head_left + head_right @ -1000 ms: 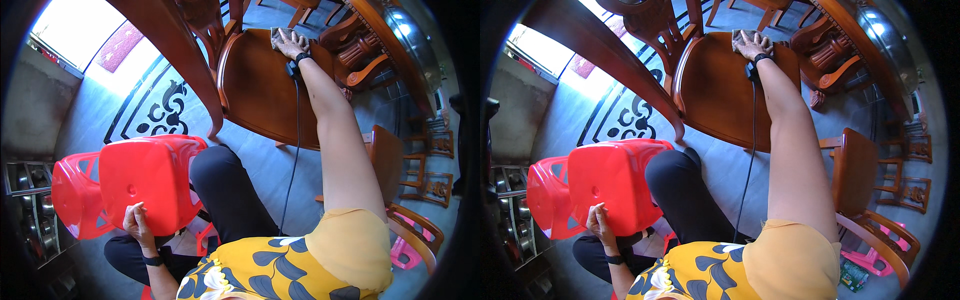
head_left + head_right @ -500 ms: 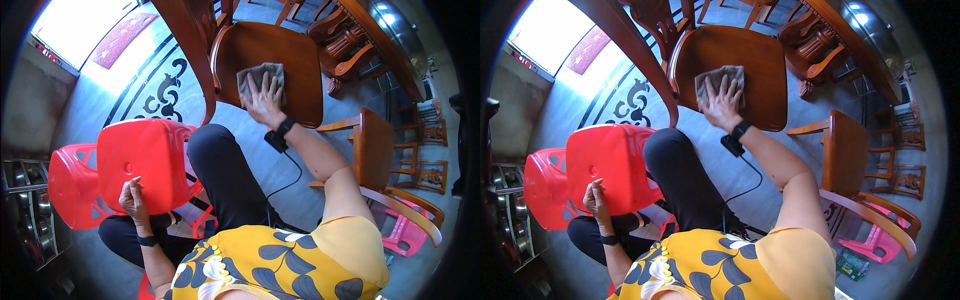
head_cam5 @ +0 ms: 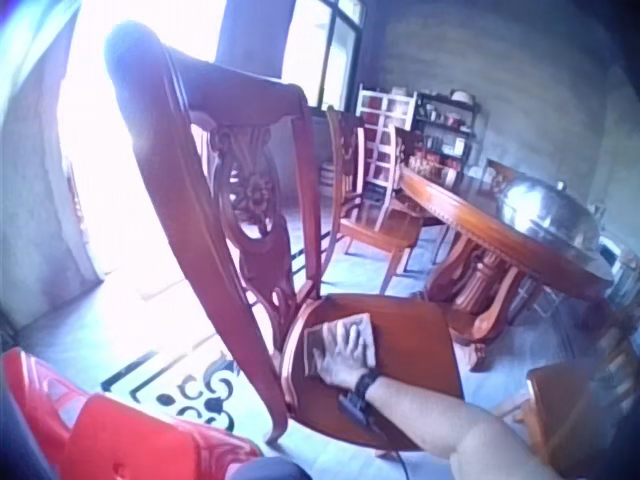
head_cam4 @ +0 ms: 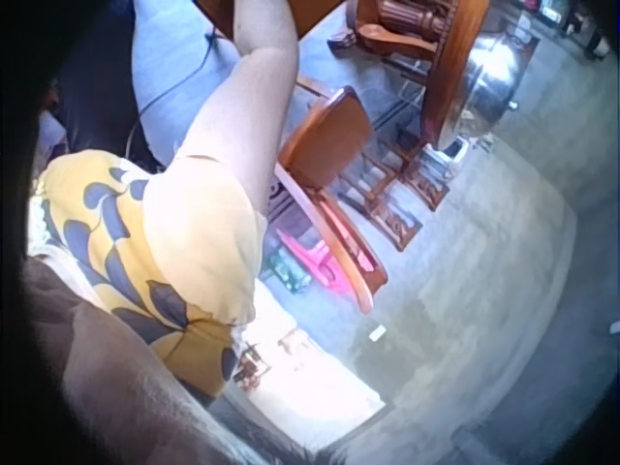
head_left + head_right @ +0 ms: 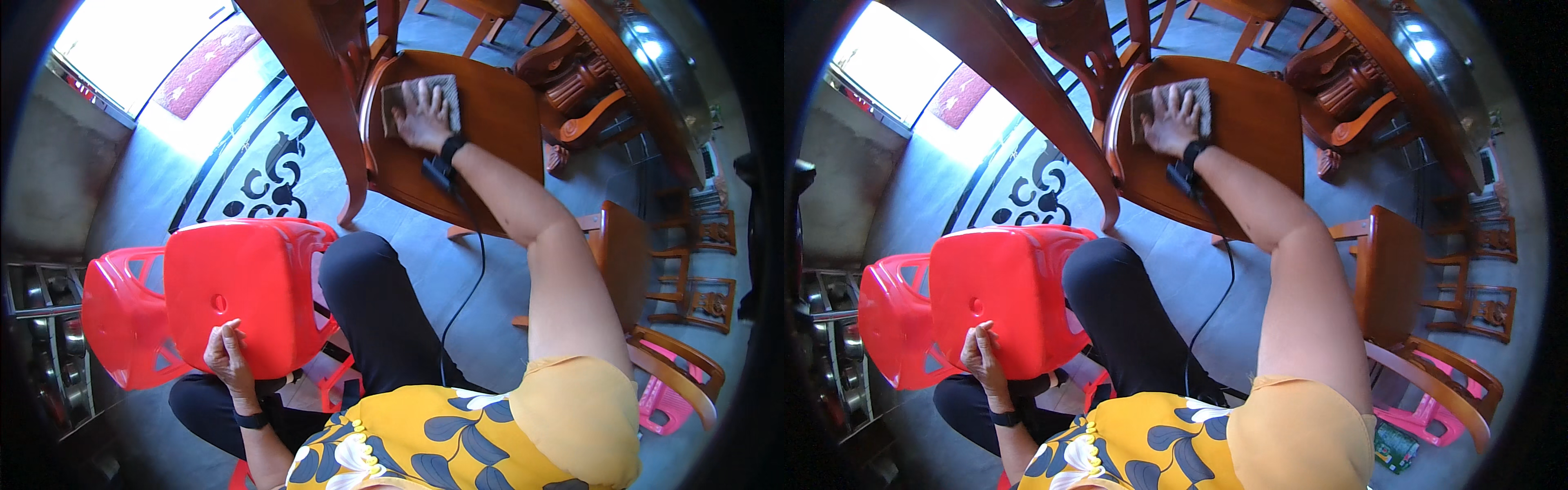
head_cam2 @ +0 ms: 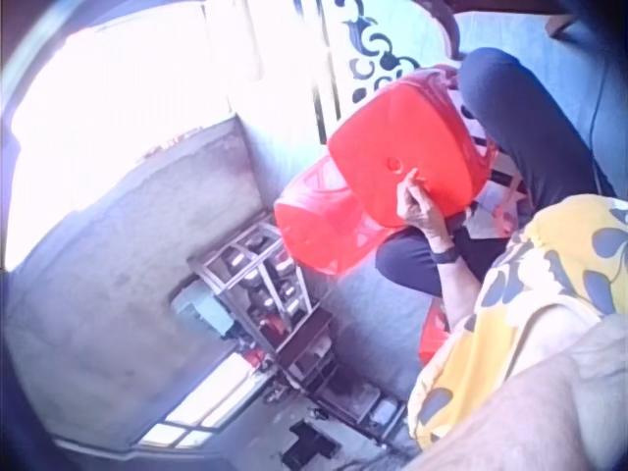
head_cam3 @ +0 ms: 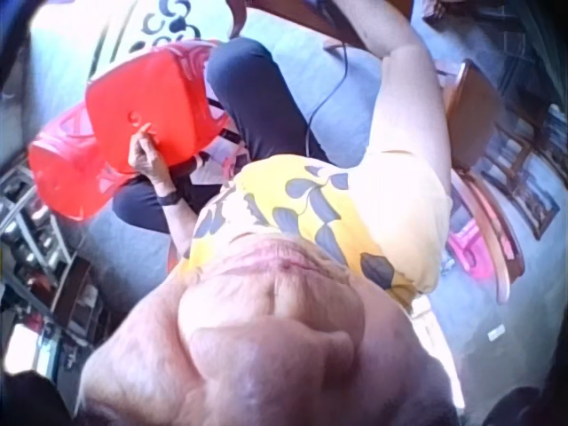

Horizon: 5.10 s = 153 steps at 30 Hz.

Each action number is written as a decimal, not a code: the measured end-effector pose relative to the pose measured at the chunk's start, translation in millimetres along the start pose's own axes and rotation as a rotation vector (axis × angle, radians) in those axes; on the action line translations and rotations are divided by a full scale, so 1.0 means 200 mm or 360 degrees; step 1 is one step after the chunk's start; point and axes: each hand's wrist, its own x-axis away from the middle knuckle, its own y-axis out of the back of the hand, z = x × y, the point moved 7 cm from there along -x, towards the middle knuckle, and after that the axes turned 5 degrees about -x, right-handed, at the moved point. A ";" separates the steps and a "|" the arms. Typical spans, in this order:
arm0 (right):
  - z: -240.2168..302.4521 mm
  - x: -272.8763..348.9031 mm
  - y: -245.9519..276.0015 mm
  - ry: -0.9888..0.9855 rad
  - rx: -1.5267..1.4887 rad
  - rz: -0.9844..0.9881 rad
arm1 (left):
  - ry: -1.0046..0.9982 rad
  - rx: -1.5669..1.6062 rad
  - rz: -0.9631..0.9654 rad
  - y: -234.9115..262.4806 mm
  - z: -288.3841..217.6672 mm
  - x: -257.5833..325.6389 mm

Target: The person sits on the floor and wipes the seat of a wooden chair with a cloth. They then pick up a red plastic stool and wipe its seat and legs before returning to wipe the wooden chair again.

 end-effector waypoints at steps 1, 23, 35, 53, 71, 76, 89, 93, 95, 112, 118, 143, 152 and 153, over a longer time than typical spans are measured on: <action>-0.03 -0.11 -0.01 -0.0042 0.0017 0.0002 | -0.0003 0.0000 0.0005 0.00 0.00 0.00; 0.31 0.05 -0.05 0.0647 0.0172 0.0057 | -0.0047 0.0034 -0.0015 0.00 0.00 0.00; -0.02 0.82 0.14 0.0805 -0.0031 0.0249 | -0.0099 -0.0063 -0.0061 0.00 0.01 0.00; -0.30 -0.59 -0.02 -0.0095 -0.0002 -0.0057 | 0.0009 -0.0111 -0.0049 0.00 -0.01 0.00; -0.08 0.17 0.01 0.0147 0.0014 -0.0031 | -0.0037 0.0039 -0.0073 0.00 0.02 -0.01; 0.10 0.61 0.06 0.0357 0.0020 -0.0114 | -0.0109 0.0065 -0.0102 0.00 0.01 0.00; 0.23 0.15 0.01 0.0427 0.0092 0.0282 | -0.0029 0.0074 -0.0055 0.00 0.01 -0.01; 0.21 -0.19 -0.02 0.0300 0.0164 0.0211 | -0.0011 0.0019 -0.0050 0.00 0.00 -0.01; 0.18 -0.35 -0.04 0.0265 0.0234 0.0180 | 0.0018 0.0005 -0.0049 0.00 0.00 0.00; 0.34 0.00 -0.10 0.1009 0.0626 0.0524 | -0.0015 0.0058 -0.0041 0.00 0.00 -0.01; 0.34 0.52 0.04 0.0805 0.0157 0.0367 | -0.0037 0.0077 -0.0067 0.00 0.00 0.00; -0.19 -0.43 0.00 -0.0140 -0.0039 0.0247 | 0.0023 0.0003 -0.0067 0.01 0.01 0.00; -0.30 -0.33 0.01 -0.0131 0.0091 0.0145 | 0.0008 0.0018 -0.0068 0.00 0.01 -0.01; -0.30 -0.23 0.02 -0.0046 0.0100 0.0134 | 0.0019 0.0070 -0.0073 0.00 0.02 -0.01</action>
